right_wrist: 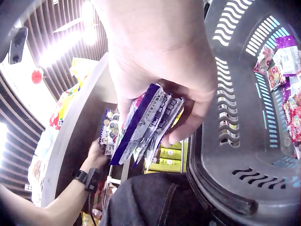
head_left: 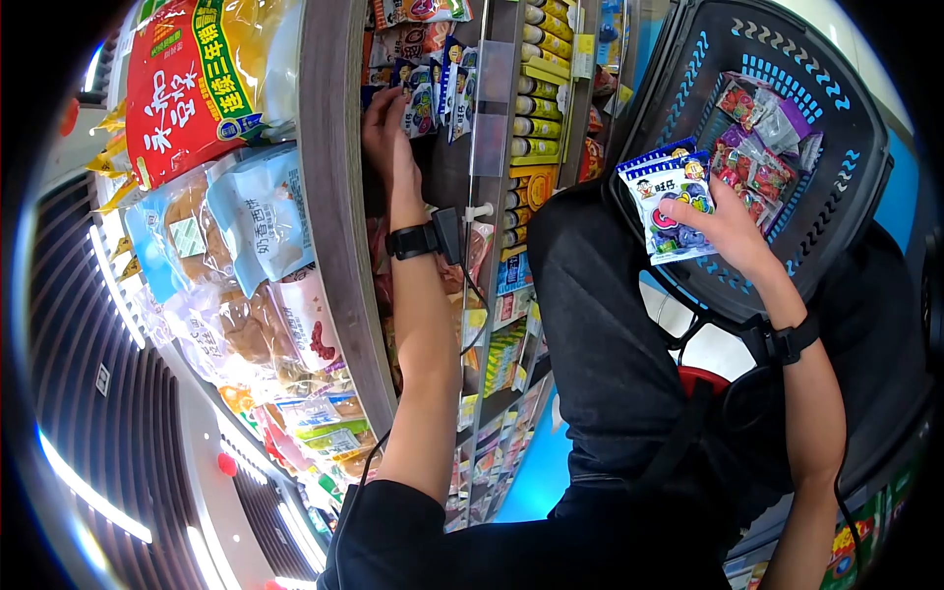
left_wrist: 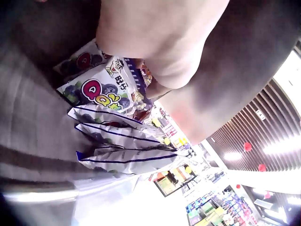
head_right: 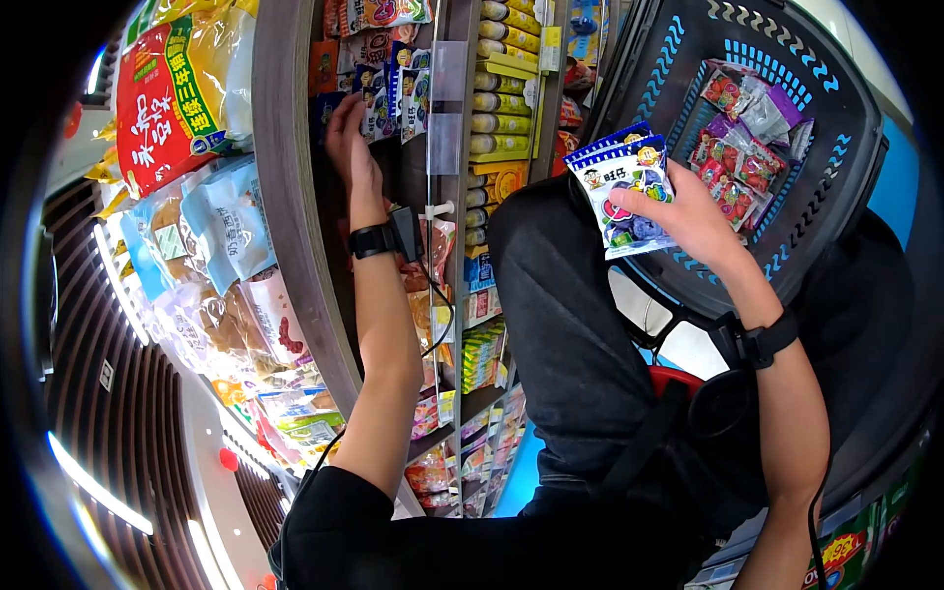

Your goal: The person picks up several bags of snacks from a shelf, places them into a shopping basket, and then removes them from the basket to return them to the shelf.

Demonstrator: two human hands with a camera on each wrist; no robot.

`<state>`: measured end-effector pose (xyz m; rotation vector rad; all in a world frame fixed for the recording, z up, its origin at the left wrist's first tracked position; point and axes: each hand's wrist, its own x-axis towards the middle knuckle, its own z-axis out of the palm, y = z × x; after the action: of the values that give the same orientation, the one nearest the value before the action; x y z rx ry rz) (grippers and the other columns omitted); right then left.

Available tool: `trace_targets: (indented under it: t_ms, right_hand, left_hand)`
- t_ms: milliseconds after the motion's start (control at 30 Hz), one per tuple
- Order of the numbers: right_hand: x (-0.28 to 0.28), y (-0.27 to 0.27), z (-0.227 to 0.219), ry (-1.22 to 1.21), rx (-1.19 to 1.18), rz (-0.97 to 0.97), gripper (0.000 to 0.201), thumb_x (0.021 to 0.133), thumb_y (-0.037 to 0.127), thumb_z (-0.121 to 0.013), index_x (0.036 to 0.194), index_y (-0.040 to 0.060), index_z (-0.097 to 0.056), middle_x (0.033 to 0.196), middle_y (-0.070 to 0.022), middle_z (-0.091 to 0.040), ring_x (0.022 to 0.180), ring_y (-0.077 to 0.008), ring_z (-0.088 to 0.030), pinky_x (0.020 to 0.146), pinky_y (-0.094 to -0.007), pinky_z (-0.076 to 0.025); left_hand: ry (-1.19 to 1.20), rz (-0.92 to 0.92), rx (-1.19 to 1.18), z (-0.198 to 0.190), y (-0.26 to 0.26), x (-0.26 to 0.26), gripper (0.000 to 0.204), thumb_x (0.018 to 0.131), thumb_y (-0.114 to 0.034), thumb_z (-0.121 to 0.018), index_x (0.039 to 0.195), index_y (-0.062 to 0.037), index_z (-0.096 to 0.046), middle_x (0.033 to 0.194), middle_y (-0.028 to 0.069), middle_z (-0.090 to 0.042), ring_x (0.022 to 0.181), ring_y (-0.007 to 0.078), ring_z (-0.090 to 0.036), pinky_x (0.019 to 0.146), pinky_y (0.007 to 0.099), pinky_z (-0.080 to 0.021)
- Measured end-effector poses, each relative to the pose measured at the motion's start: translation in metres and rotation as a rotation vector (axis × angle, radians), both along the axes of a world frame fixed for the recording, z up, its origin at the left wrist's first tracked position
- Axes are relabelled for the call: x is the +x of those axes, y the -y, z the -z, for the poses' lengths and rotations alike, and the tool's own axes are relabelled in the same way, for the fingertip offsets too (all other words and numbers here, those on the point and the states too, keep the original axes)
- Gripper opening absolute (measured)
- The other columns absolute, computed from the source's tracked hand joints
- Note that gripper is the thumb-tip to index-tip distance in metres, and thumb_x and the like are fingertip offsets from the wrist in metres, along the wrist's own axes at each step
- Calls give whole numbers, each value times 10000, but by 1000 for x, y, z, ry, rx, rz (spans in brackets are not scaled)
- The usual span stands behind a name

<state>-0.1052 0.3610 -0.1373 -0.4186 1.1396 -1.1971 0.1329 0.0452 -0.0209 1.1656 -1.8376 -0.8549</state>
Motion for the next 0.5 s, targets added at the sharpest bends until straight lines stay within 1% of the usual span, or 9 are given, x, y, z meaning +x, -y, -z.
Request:
trace_targets:
  t_ms: [100,200,233,333,367,467,500]
  right_hand:
    - [0,0,0,-13,8,-6,487,791,309,-750,1095,-18,-555,950,-75,-672,794,-100,-651,731,-249,-510]
    - [0,0,0,0,-5,-6,481,791,308,-750,1090,-18,-560,949,-75,-673,792,-100,-651,733,-248,-510]
    - [0,0,0,7,-12,-6,478,791,307,-750,1088,-17,-562,950,-75,-673,792,-100,-651,734,-248,-510]
    - [1,0,4,19,-22,12,468,794,299,-748,1086,-17,-564,951,-73,-672,797,-101,-650,737,-248,-509]
    - [2,0,3,13,-24,12,466,795,297,-748,1087,-16,-564,953,-73,-672,800,-101,-650,738,-248,-509]
    - [0,0,1,13,-27,9,464,796,294,-747,1088,-16,-563,960,-74,-671,809,-102,-649,740,-249,-508]
    - [-1,0,1,25,-27,6,464,796,294,-747,1087,-17,-563,964,-75,-670,812,-102,-648,742,-250,-508]
  left_hand:
    - [-91,-26,96,0,-3,-2,206,872,-46,-580,1055,23,-646,1102,83,-624,1008,160,-565,927,280,-402]
    - [-141,-47,83,-2,-9,-4,236,886,-59,-560,1086,46,-630,1099,92,-627,1002,166,-571,923,275,-408]
    - [-139,-52,82,1,-4,2,241,873,-42,-580,1095,34,-633,1083,99,-630,982,170,-583,902,273,-428]
    - [49,-156,-25,5,4,9,253,851,-19,-610,1100,11,-640,1096,95,-623,982,176,-585,888,277,-440]
    - [92,-161,-118,8,11,14,225,841,-12,-627,1063,-3,-660,1046,107,-647,921,183,-608,826,283,-470]
    - [517,-196,-518,10,32,33,175,856,-53,-628,1013,12,-670,958,123,-672,820,186,-631,739,286,-493]
    - [485,-223,-477,5,26,28,154,860,-81,-634,977,10,-676,881,133,-682,755,190,-640,681,293,-500]
